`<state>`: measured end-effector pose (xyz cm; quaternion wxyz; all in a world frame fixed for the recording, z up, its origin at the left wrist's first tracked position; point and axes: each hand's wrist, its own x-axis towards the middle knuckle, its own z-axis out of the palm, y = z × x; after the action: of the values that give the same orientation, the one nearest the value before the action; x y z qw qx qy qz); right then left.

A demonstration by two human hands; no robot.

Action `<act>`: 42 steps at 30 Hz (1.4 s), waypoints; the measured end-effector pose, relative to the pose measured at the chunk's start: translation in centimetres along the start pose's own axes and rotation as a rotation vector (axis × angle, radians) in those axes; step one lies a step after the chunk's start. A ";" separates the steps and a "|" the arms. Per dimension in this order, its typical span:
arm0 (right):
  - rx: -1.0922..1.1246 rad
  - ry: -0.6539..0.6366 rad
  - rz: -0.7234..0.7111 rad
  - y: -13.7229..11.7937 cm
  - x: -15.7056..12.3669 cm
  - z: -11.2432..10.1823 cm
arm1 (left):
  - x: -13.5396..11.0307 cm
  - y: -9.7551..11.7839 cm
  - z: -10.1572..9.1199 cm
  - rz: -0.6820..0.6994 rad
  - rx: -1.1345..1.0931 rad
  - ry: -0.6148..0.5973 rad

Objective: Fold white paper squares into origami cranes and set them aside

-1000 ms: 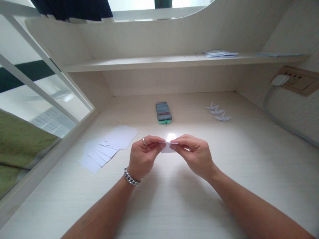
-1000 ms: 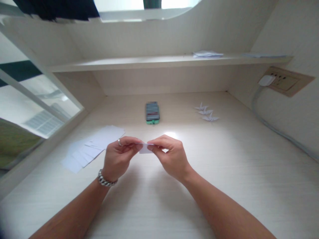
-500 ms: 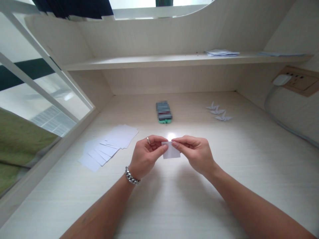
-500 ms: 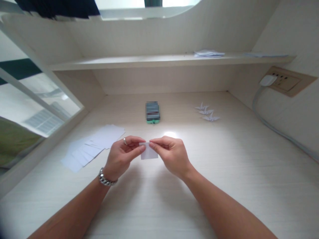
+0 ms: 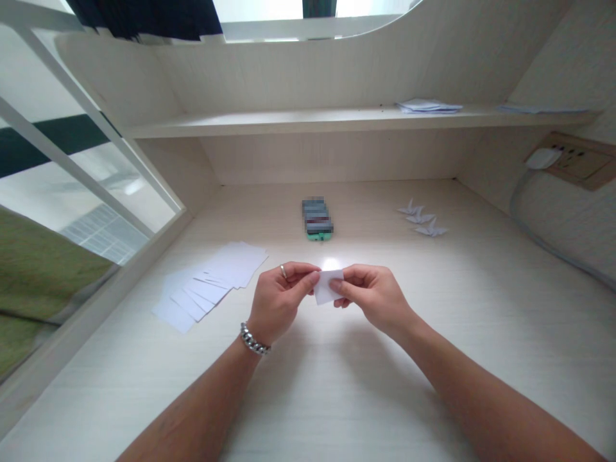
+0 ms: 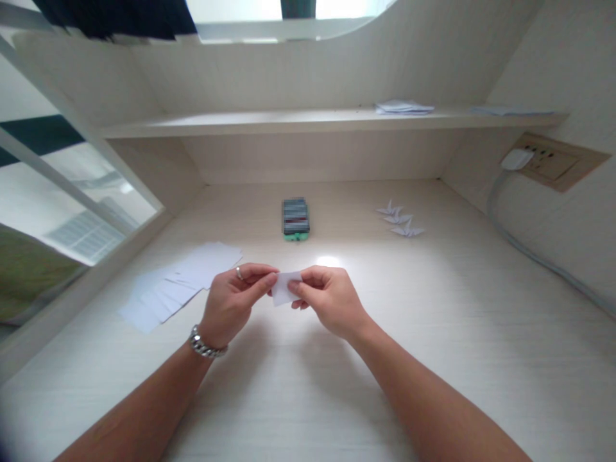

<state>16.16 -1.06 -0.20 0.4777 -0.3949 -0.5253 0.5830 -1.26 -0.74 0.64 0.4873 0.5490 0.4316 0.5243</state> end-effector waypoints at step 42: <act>-0.253 0.135 -0.503 -0.4 -1.3 -0.4 | -0.4 1.7 -0.7 0.428 0.241 -0.022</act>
<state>16.85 -2.21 0.07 0.5883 -0.3466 -0.6421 0.3485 -2.02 -1.36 2.24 0.3005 0.6879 0.3596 0.5542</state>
